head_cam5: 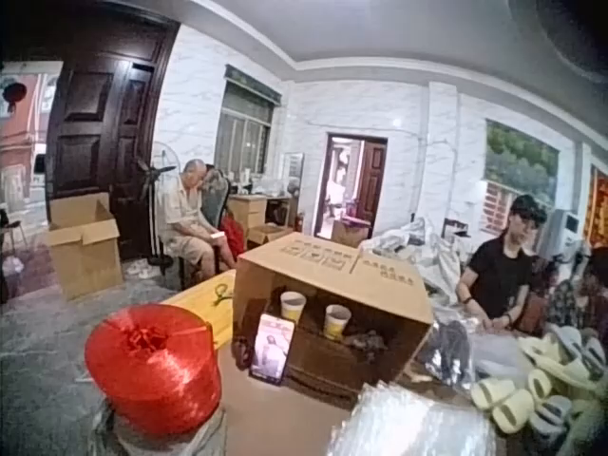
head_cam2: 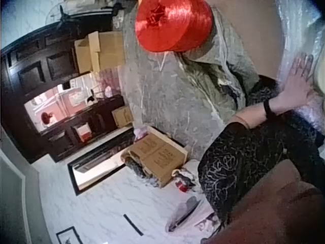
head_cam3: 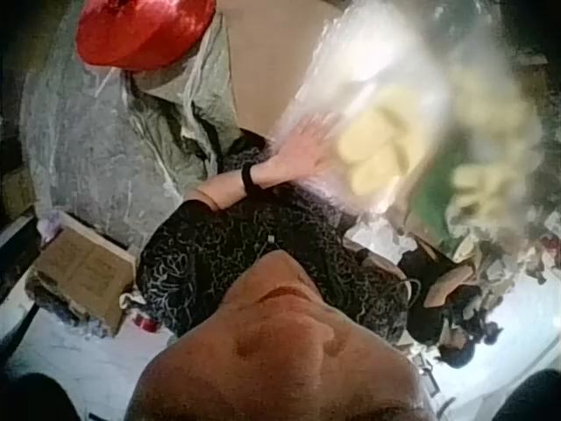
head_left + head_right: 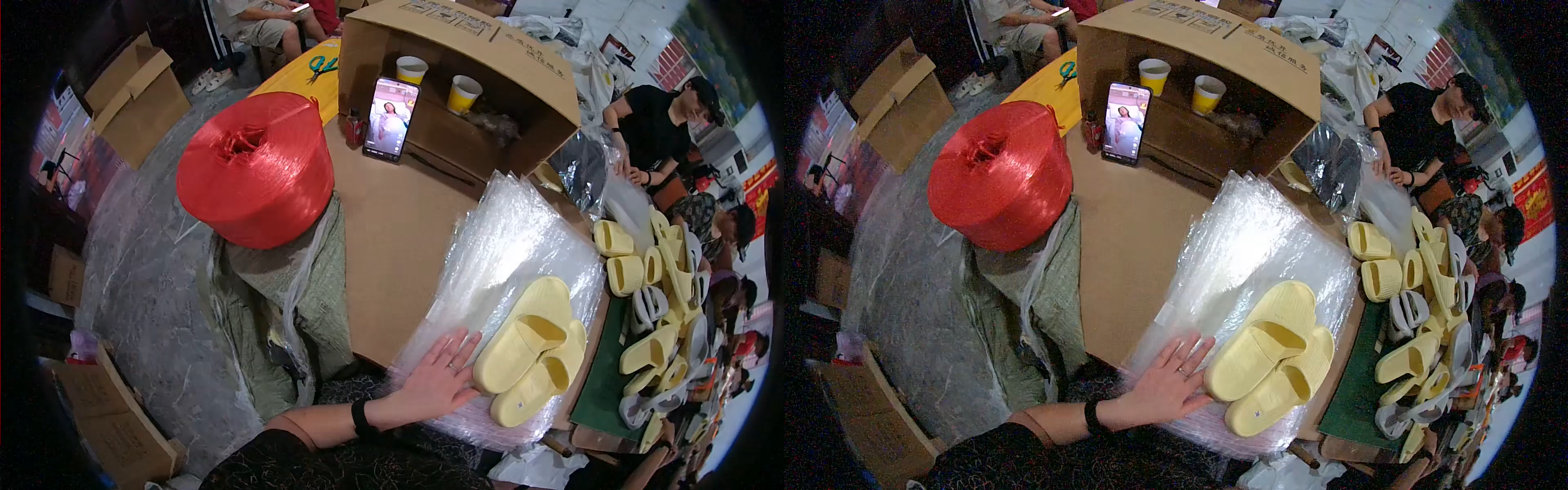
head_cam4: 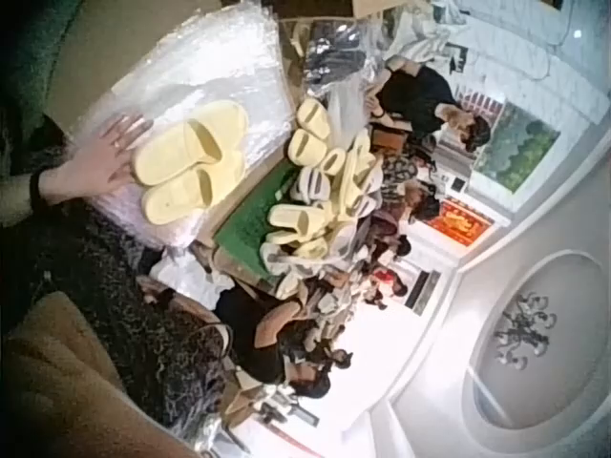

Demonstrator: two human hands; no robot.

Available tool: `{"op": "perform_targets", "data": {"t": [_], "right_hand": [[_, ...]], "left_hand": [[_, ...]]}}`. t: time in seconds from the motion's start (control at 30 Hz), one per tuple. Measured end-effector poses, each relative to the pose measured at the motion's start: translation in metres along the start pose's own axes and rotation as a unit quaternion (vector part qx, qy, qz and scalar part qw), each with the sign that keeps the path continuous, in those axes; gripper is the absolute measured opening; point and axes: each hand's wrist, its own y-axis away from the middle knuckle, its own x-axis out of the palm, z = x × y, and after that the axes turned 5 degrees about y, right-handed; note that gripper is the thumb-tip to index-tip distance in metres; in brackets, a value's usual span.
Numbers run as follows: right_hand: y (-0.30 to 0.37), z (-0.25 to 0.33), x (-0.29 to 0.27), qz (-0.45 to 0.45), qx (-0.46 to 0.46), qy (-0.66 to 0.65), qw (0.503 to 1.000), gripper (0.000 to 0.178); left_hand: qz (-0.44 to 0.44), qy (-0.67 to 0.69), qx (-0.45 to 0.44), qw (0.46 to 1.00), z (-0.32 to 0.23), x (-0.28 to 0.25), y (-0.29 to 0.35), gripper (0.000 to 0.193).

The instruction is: Packing pairs of slippers into plastic bags and placing them into a sack.

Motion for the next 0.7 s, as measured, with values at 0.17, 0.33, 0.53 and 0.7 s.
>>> {"op": "perform_targets", "data": {"t": [0.17, 0.33, 0.53, 0.7], "right_hand": [[-0.007, -0.009, 0.005, -0.004, 0.033, -0.056, 0.998, 0.032], [-0.023, -0.024, 0.014, 0.000, 0.056, -0.118, 0.991, 0.034], [-0.046, -0.040, -0.034, -0.105, -0.150, 0.285, 0.941, 0.053], [0.067, 0.081, 0.131, -0.323, -0.150, 0.545, 0.759, 0.055]], "left_hand": [[-0.004, -0.010, 0.004, 1.000, -0.001, 0.001, 0.000, 0.056], [0.004, -0.013, 0.009, 1.000, 0.000, 0.004, 0.000, 0.058], [0.006, -0.051, 0.013, 0.999, -0.001, 0.002, 0.002, 0.064], [0.015, -0.096, 0.023, 0.995, -0.002, 0.004, -0.005, 0.064]]}}
